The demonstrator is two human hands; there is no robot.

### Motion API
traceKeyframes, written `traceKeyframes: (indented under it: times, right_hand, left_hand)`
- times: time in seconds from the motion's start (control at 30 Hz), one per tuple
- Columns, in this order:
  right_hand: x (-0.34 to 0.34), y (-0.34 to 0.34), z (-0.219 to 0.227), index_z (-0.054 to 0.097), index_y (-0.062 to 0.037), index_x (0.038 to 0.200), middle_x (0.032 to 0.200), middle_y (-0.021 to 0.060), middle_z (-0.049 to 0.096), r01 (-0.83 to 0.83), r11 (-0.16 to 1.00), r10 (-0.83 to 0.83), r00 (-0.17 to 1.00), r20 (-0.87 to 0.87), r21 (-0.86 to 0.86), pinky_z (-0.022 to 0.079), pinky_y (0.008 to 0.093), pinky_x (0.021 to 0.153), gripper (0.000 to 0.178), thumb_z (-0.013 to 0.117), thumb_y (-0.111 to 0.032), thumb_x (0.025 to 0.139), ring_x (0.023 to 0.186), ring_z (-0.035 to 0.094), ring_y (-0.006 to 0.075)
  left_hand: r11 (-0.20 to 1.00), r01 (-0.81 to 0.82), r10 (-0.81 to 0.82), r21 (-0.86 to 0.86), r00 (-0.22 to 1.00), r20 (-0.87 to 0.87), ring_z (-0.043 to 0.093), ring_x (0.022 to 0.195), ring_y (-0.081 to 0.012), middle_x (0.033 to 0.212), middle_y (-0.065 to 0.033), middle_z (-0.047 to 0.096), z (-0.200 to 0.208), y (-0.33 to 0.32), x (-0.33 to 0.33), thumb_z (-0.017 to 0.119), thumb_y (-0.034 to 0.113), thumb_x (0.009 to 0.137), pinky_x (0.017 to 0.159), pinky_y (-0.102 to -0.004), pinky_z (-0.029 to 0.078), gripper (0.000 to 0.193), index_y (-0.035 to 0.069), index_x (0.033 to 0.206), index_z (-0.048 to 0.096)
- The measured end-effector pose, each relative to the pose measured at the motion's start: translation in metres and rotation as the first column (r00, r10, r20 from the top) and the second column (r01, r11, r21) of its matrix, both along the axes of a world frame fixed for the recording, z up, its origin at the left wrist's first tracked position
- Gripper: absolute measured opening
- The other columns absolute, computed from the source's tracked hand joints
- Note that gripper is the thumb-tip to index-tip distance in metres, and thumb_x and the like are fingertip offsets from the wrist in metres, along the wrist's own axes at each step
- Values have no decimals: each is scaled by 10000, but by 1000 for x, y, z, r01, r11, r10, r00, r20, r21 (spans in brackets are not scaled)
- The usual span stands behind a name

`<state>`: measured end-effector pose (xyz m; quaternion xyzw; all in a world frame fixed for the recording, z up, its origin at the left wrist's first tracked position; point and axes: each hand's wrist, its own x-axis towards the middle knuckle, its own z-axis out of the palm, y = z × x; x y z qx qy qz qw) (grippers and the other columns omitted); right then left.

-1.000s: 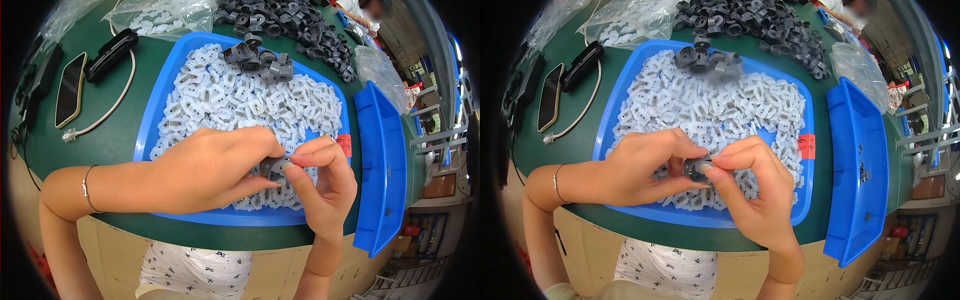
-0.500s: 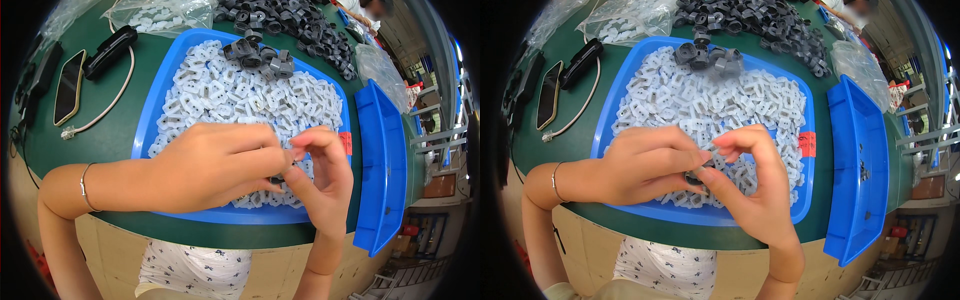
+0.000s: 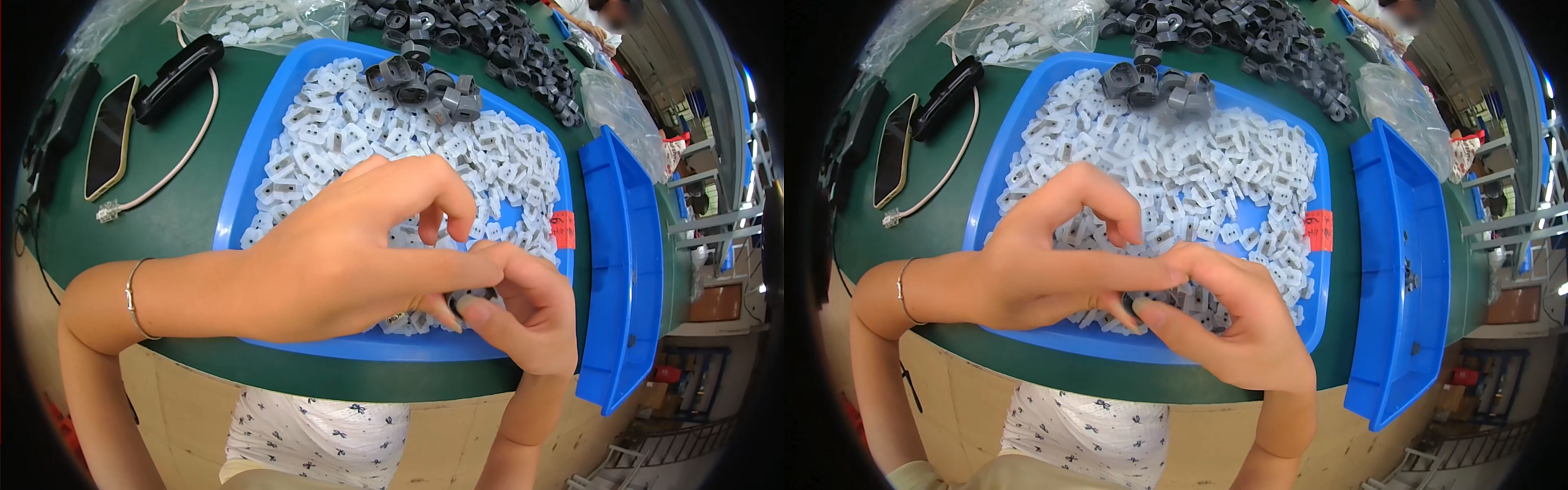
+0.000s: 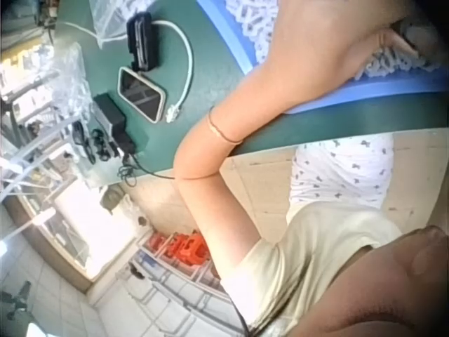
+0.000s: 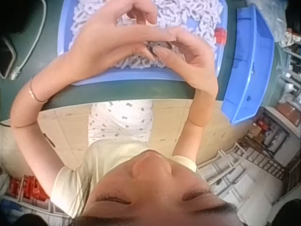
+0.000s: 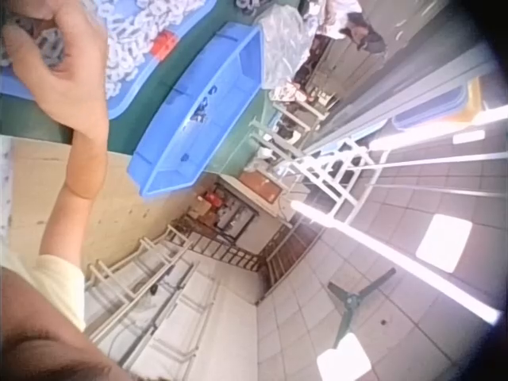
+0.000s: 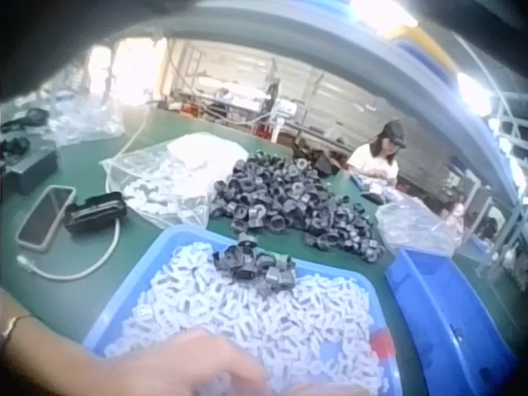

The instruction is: The person assembles electrical components by fitting white plastic inserts into grey housings by hand and placing the assembled units into a bin.

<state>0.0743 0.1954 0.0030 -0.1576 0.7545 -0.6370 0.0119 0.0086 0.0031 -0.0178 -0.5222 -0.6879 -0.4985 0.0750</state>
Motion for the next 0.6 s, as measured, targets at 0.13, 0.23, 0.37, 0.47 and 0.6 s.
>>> traceKeyframes:
  times: [0.13,0.23,0.37,0.47,0.6]
  right_hand:
    - [2,3,2,598,1,876,773,53,626,-63,993,59,997,44,99,450,241,635,105,620,32,778,702,592,128]
    - [4,2,2,596,1,868,768,50,630,-39,993,35,999,39,107,448,237,620,99,613,36,776,681,585,117]
    - [4,1,0,592,5,863,756,42,627,2,986,-3,1000,5,169,444,234,607,92,607,41,780,668,576,110]
    - [4,-2,1,595,13,885,774,50,625,37,990,-41,999,26,138,448,235,619,102,604,35,786,688,579,109]
    - [7,-1,10,590,24,937,848,82,627,16,998,-27,978,205,56,461,250,640,134,582,30,803,708,584,123]
  left_hand:
    - [995,76,-79,65,995,55,496,792,-168,931,-38,469,-9,4,1,742,-4,675,614,-261,464,399,149,1042,701]
    - [997,61,-58,53,996,-62,498,788,-168,923,-36,469,-9,4,-4,728,-21,680,594,-244,481,411,157,1049,702]
    - [999,30,-28,13,989,-143,500,785,-162,924,-35,469,-8,4,-5,701,-54,694,573,-213,514,417,159,1053,699]
    - [1000,22,-21,20,999,-45,503,785,-164,936,-43,473,-7,4,-3,700,-77,663,586,-221,510,444,151,1044,700]
    - [995,98,-95,-25,992,85,504,783,-164,941,-48,471,-6,1,-1,693,-88,658,586,-220,512,467,132,1070,684]
